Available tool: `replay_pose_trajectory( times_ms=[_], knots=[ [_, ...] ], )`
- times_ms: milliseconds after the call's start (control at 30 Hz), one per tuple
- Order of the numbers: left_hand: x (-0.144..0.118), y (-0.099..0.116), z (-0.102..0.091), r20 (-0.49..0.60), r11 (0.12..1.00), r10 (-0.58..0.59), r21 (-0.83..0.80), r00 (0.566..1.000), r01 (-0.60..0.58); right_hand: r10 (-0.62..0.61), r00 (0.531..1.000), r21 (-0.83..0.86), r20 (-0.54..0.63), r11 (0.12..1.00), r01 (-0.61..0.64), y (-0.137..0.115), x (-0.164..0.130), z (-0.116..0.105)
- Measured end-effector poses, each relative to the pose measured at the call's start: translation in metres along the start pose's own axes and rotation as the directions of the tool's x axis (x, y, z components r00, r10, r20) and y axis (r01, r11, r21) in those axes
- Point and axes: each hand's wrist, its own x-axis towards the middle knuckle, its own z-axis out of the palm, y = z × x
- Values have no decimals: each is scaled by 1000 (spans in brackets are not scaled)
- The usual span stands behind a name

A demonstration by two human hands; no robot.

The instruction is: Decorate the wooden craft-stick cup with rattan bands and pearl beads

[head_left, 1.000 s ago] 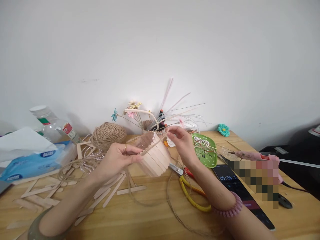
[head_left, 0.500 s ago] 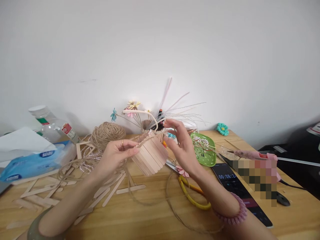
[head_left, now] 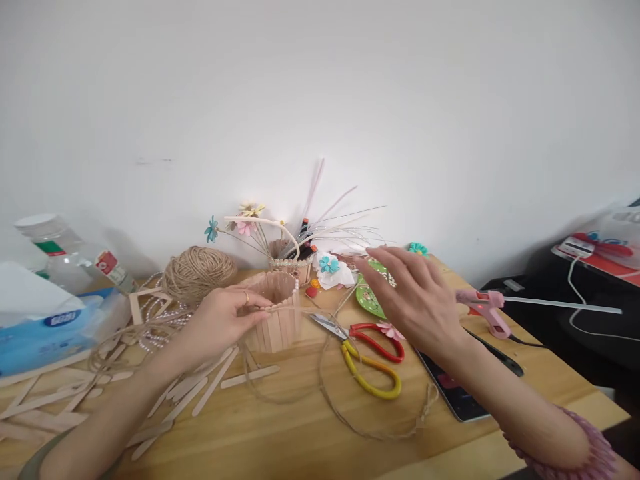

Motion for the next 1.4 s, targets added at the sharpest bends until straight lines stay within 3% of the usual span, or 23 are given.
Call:
replay_pose_trajectory(
  times_ms=[100,167,267,333,400,467,567,633,800,900,1000,1167,1400],
  knots=[
    [-2,1,-2,108,988,46,145,993,-61,-123,992,136,36,984,117,12,-15,10],
    [-4,1,-2,157,964,61,245,986,-99,-129,991,167,24,978,123,23,-26,14],
    [-7,2,-3,186,930,29,355,982,-95,-42,999,175,-5,984,42,33,-44,15],
    [-7,4,-4,197,918,-1,388,980,-77,118,992,283,34,951,-123,33,-54,14],
    [-8,7,-5,214,913,-18,401,977,-71,291,949,456,120,833,-313,28,-63,17],
    [-7,10,-5,232,912,-31,405,972,-68,373,906,594,199,690,-414,22,-72,23],
    [-7,12,-6,256,907,-57,416,965,-56,372,889,708,267,550,-443,14,-84,33],
    [-6,11,-5,263,898,-71,437,962,-53,348,886,737,305,503,-452,11,-90,36],
    [-7,11,-5,271,869,-99,492,957,-50,265,911,664,316,624,-412,12,-106,34],
    [-8,13,-6,248,871,-57,485,967,-73,239,840,560,487,653,-511,16,-113,35],
    [-9,15,-7,228,880,-10,465,974,-100,145,799,518,583,691,-504,20,-112,35],
    [-11,13,-9,217,897,14,429,976,-109,126,804,493,582,731,-471,15,-99,25],
    [-8,3,-6,258,890,29,433,966,-142,-56,876,577,478,773,-265,14,-103,21]
  ],
)
